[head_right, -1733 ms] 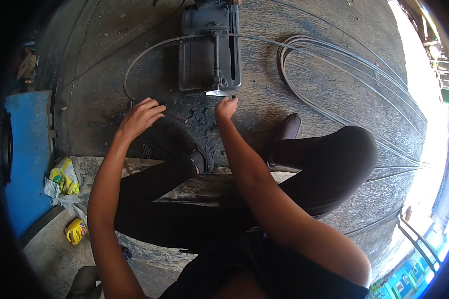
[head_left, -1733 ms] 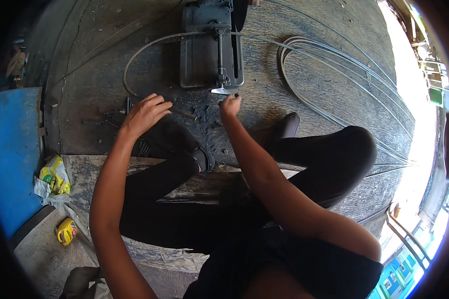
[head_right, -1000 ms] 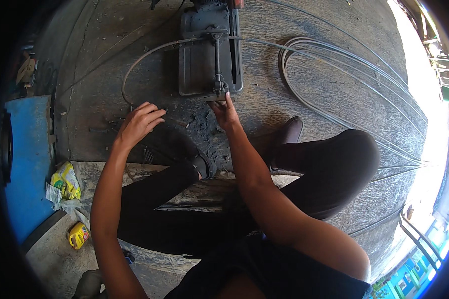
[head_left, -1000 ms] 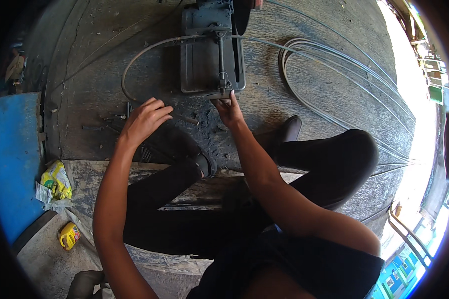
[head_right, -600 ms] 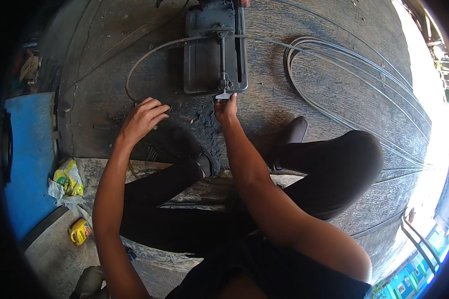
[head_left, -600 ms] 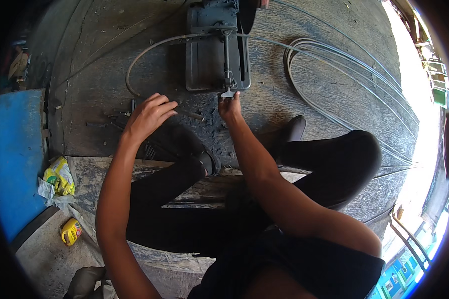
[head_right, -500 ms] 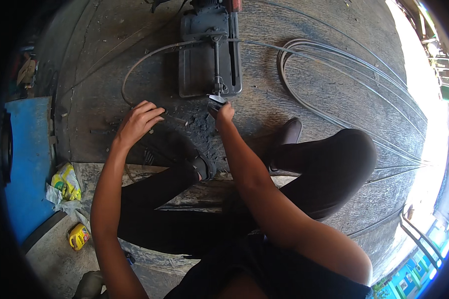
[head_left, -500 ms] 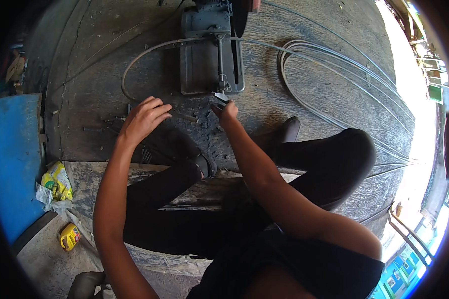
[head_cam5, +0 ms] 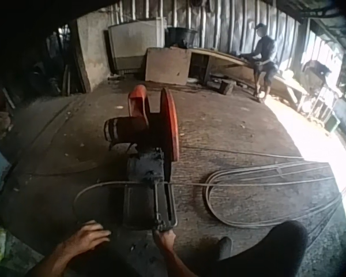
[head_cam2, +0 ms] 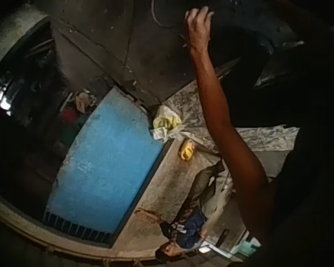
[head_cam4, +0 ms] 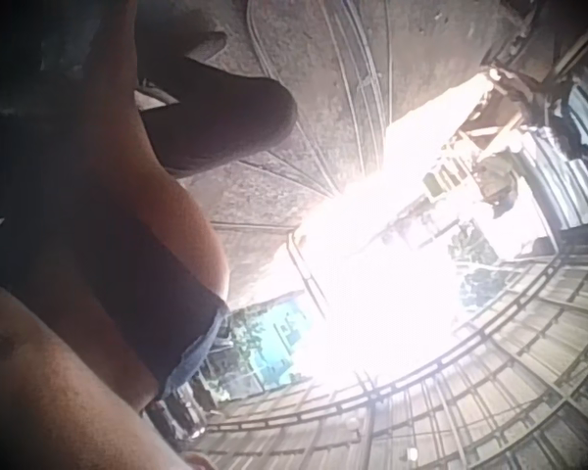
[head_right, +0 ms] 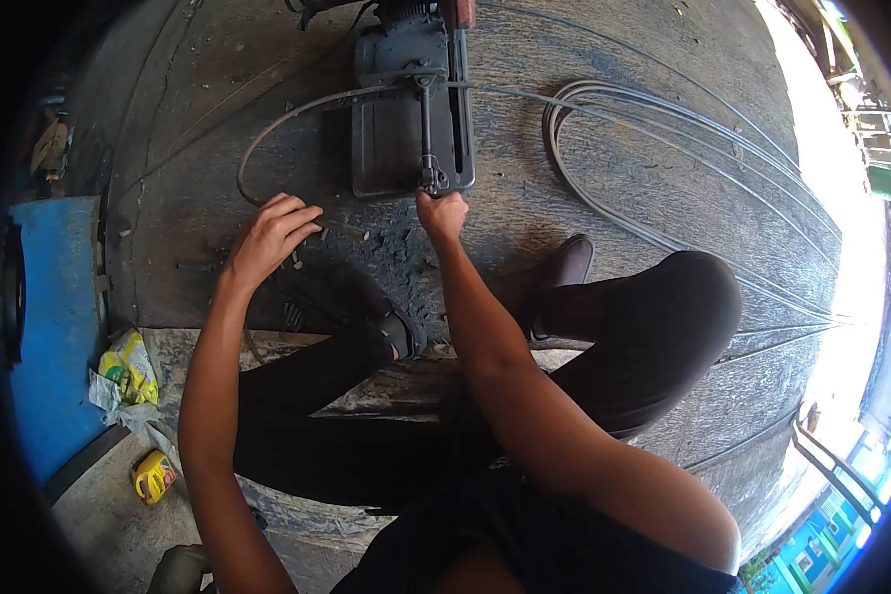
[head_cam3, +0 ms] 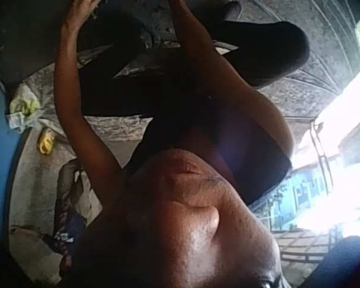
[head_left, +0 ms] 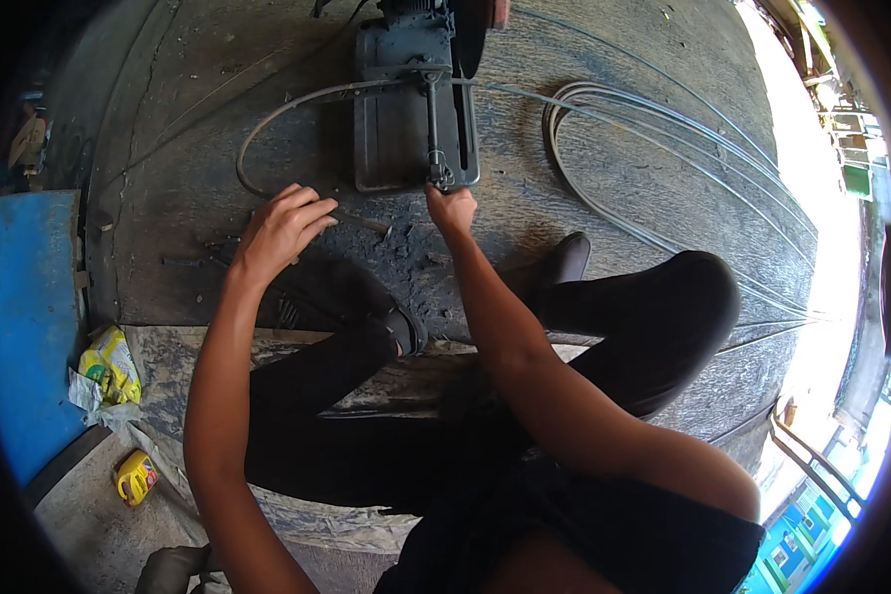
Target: Using a metal chop saw to cut lengths of rebar on a fabrication floor.
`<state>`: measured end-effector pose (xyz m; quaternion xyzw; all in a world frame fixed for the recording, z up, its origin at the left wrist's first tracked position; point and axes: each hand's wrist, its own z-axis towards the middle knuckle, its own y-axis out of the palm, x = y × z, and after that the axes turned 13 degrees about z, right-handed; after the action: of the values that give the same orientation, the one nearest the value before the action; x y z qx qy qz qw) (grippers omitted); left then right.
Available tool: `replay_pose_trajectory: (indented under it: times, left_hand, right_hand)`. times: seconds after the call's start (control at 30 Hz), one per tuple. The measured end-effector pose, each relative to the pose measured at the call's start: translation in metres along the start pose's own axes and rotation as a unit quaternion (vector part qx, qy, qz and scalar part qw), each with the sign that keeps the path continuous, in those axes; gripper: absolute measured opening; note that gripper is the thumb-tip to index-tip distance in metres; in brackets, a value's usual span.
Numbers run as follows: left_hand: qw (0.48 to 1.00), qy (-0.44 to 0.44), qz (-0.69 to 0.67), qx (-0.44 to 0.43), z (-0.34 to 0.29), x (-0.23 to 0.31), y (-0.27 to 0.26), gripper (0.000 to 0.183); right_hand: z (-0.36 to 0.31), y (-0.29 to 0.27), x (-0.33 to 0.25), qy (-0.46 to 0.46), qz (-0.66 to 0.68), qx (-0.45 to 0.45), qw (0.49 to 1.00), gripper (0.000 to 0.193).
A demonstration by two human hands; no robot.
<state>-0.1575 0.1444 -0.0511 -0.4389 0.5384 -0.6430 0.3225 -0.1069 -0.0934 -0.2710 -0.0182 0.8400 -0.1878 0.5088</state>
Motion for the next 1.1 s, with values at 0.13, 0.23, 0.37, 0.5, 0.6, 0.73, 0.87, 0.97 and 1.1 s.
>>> replay_pose_trajectory:
  times: [0.13, 0.23, 0.37, 0.5, 0.6, 0.73, 0.87, 0.97, 1.1]
  left_hand:
    - [1.000, 0.004, 0.001, 0.013, 0.002, 0.001, -0.001, 0.023]
    - [1.000, -0.004, -0.001, 0.014, 0.002, 0.000, 0.000, 0.023]
    - [1.000, -0.001, -0.002, 0.007, 0.004, -0.003, 0.001, 0.023]
    - [1.000, -0.012, 0.000, -0.005, 0.002, -0.002, 0.000, 0.024]
    - [1.000, -0.017, -0.009, 0.006, 0.001, 0.000, -0.002, 0.024]
    - [1.000, -0.002, 0.004, 0.023, 0.004, 0.000, -0.003, 0.025]
    - [1.000, 0.000, 0.009, 0.027, 0.006, -0.001, -0.004, 0.025]
    - [0.999, 0.003, 0.014, 0.033, 0.006, 0.000, -0.006, 0.024]
    - [0.998, 0.000, 0.032, 0.054, 0.005, 0.003, -0.007, 0.024]
  right_hand:
    - [0.025, -0.005, 0.027, 0.221, 0.422, -0.176, 0.861, 0.041]
    - [0.030, -0.001, 0.049, 0.277, 0.579, -0.291, 0.709, 0.049]
    - [0.034, -0.002, 0.059, 0.279, 0.622, -0.341, 0.647, 0.044]
    - [0.027, -0.013, 0.051, 0.310, 0.628, -0.273, 0.659, 0.055]
    - [0.018, -0.018, 0.045, 0.288, 0.609, -0.195, 0.712, 0.062]
    - [0.012, -0.011, 0.047, 0.239, 0.588, -0.117, 0.764, 0.062]
    - [0.010, 0.000, 0.050, 0.257, 0.635, -0.076, 0.725, 0.061]
    - [0.008, 0.002, 0.048, 0.278, 0.635, -0.044, 0.720, 0.062]
    - [0.006, -0.001, 0.035, 0.157, 0.288, 0.098, 0.939, 0.065]
